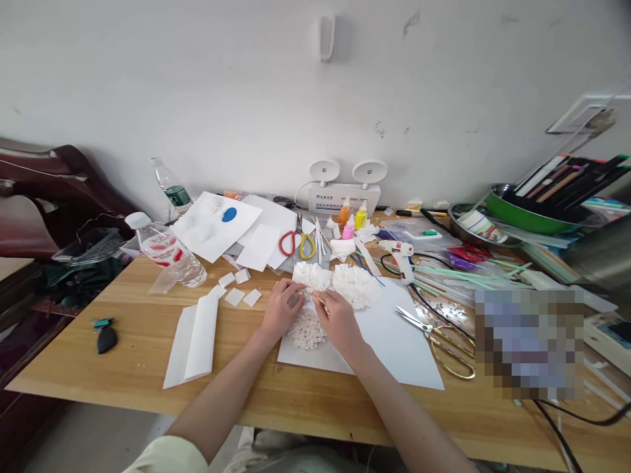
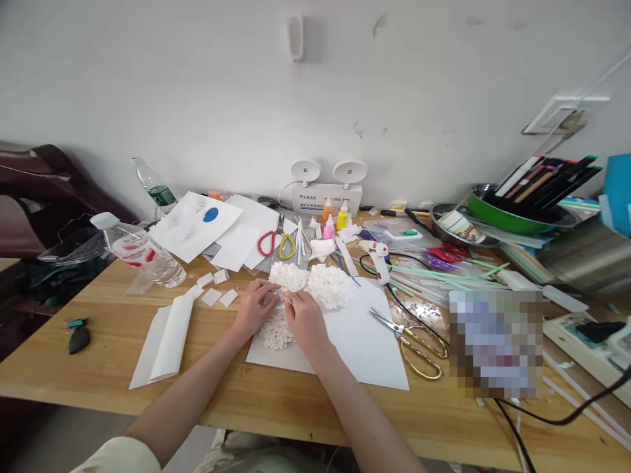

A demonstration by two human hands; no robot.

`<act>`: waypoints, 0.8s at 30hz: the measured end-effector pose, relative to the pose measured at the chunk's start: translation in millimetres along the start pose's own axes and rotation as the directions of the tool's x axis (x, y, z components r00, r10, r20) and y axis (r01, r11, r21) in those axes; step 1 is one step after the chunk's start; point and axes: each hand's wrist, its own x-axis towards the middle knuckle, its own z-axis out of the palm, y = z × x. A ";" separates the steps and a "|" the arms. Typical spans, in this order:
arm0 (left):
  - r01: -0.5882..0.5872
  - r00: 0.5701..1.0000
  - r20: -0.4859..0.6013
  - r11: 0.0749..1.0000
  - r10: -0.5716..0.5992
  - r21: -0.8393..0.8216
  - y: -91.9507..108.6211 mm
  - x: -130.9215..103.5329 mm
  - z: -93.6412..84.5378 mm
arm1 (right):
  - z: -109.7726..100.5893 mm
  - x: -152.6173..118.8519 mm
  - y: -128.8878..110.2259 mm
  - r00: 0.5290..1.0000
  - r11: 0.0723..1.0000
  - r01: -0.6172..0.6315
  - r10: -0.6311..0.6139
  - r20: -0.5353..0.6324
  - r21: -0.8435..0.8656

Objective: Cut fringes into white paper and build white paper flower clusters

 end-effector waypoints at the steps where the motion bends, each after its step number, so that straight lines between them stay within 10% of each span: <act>1: -0.002 1.000 -0.002 1.000 0.002 0.004 0.1 -0.1 -0.1 | -0.8 -1.4 -1.2 1.000 1.000 0.002 -0.002 -0.008 -0.003; 24: 0.046 0.999 -0.008 0.999 -0.046 0.003 5.2 2.0 2.2 | -3.8 -11.9 -6.0 0.986 0.986 0.161 -0.163 -0.047 -0.036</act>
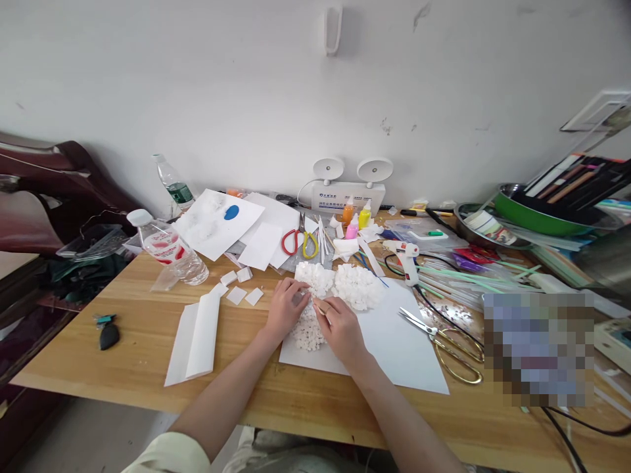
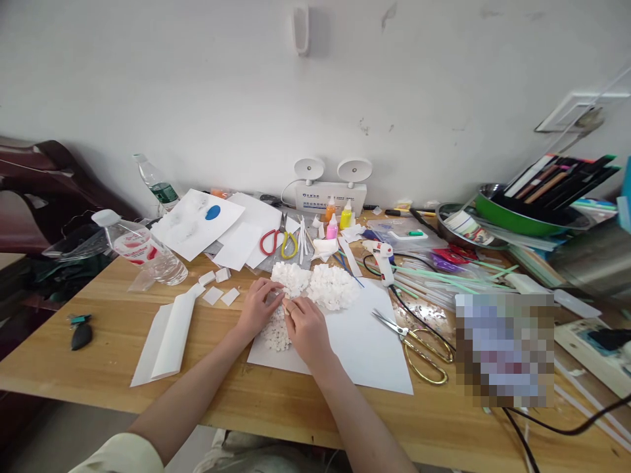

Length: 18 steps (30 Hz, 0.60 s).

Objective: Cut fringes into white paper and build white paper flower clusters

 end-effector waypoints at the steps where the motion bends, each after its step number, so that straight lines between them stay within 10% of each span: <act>1: 0.001 1.000 0.000 1.000 -0.001 -0.003 0.1 0.0 0.2 | -0.3 -0.2 -0.8 1.000 1.000 0.008 -0.008 -0.009 -0.003; 18: -0.044 0.990 -0.141 0.991 0.025 -0.128 9.9 1.4 -23.8 | -42.2 -14.8 7.7 0.934 0.996 -0.038 0.062 -0.352 0.075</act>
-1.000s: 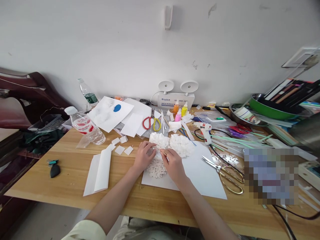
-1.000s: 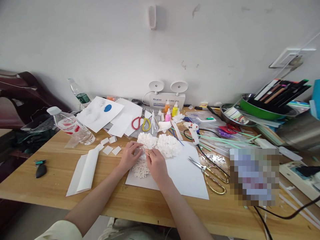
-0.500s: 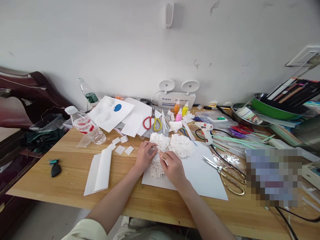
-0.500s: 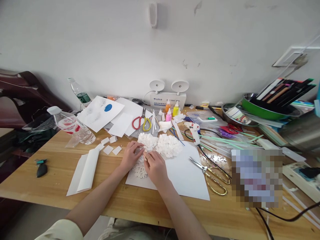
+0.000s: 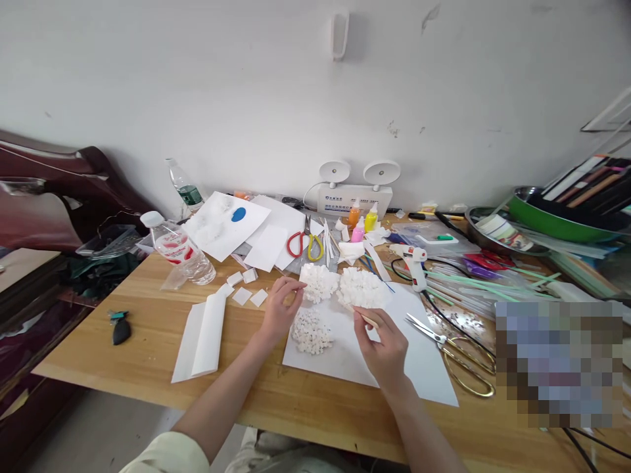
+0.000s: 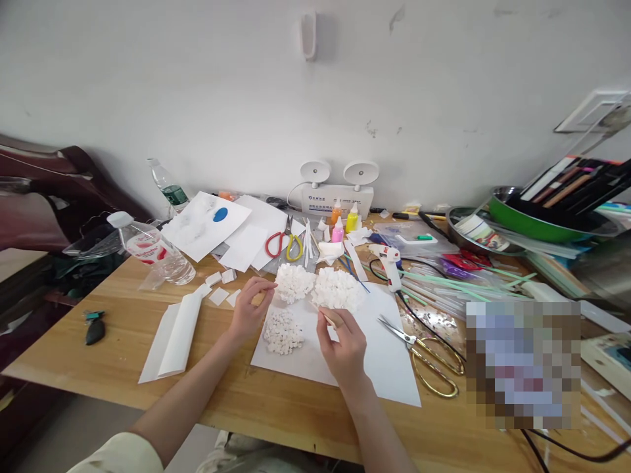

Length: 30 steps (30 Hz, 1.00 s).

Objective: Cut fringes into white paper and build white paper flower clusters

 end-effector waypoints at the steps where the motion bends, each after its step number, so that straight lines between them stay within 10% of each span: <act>1: -0.012 0.998 0.056 0.999 0.010 0.032 1.5 0.6 -5.5 | -2.8 -0.8 2.3 1.000 1.000 -0.004 0.004 -0.009 -0.001; 5: 0.035 0.956 0.263 0.942 -0.128 0.333 -7.0 0.8 -33.7 | -11.4 -3.4 7.1 0.996 0.997 -0.080 0.080 -0.029 0.002; 11: 0.241 0.929 0.083 0.761 -0.360 0.603 -38.4 -7.4 -69.7 | -14.1 -3.4 4.2 0.994 0.994 -0.111 0.111 -0.017 0.017; 30: 0.361 0.802 0.217 0.741 -0.557 0.567 -50.5 4.7 -73.3 | -12.6 -6.8 4.2 0.991 0.988 -0.132 0.133 -0.001 0.077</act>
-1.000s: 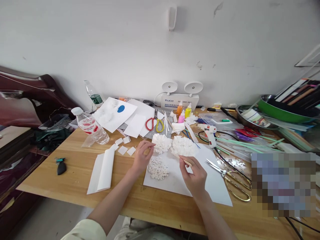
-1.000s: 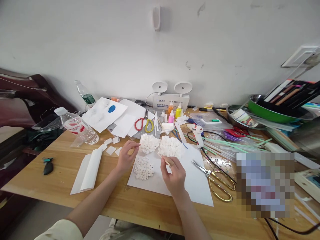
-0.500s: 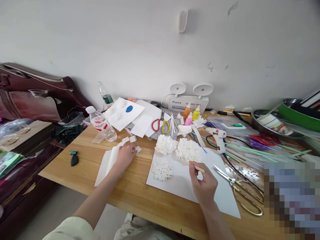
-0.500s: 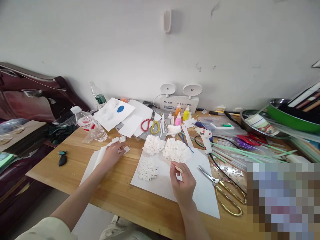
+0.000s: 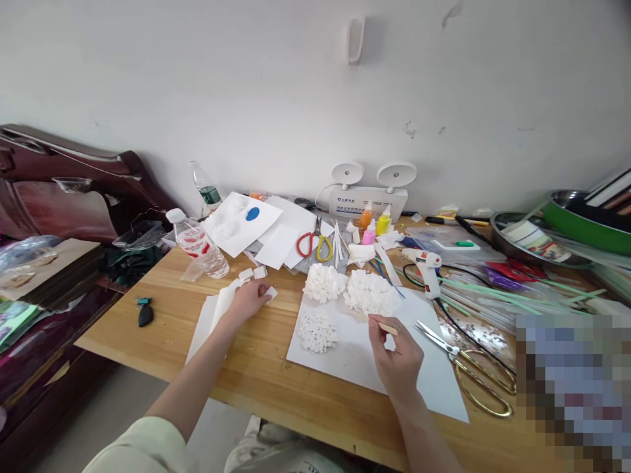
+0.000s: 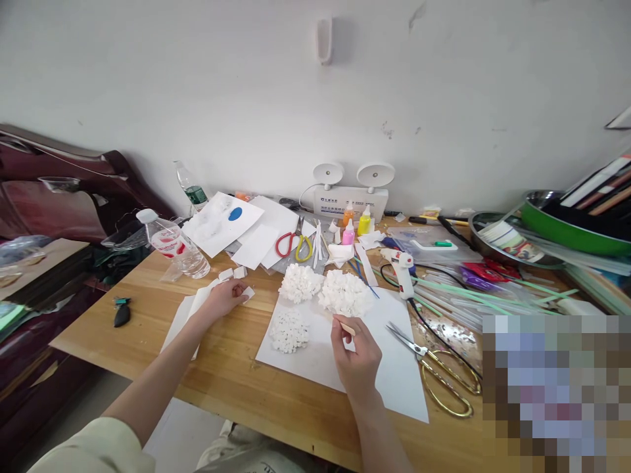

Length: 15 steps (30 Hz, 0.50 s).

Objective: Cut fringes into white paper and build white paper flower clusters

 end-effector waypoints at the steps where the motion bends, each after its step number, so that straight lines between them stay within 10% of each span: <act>1: 0.006 1.000 0.007 1.000 -0.006 -0.015 0.3 0.2 -0.6 | -0.1 -0.2 0.1 1.000 1.000 -0.002 0.002 0.001 0.004; 7: 0.013 0.999 0.032 0.982 -0.007 -0.188 15.9 -5.9 -7.0 | -1.1 -0.7 -0.7 0.978 0.978 -0.191 0.183 0.096 0.088; 12: -0.011 0.977 0.185 0.891 0.106 -0.453 60.9 -26.2 -9.3 | 6.0 -3.7 -2.8 0.825 0.735 -0.560 0.451 0.340 0.383; 15: 0.076 0.917 0.318 0.677 0.241 -0.732 93.7 -39.4 -4.8 | 13.0 -7.5 -3.4 0.758 0.621 -0.647 0.462 0.460 0.442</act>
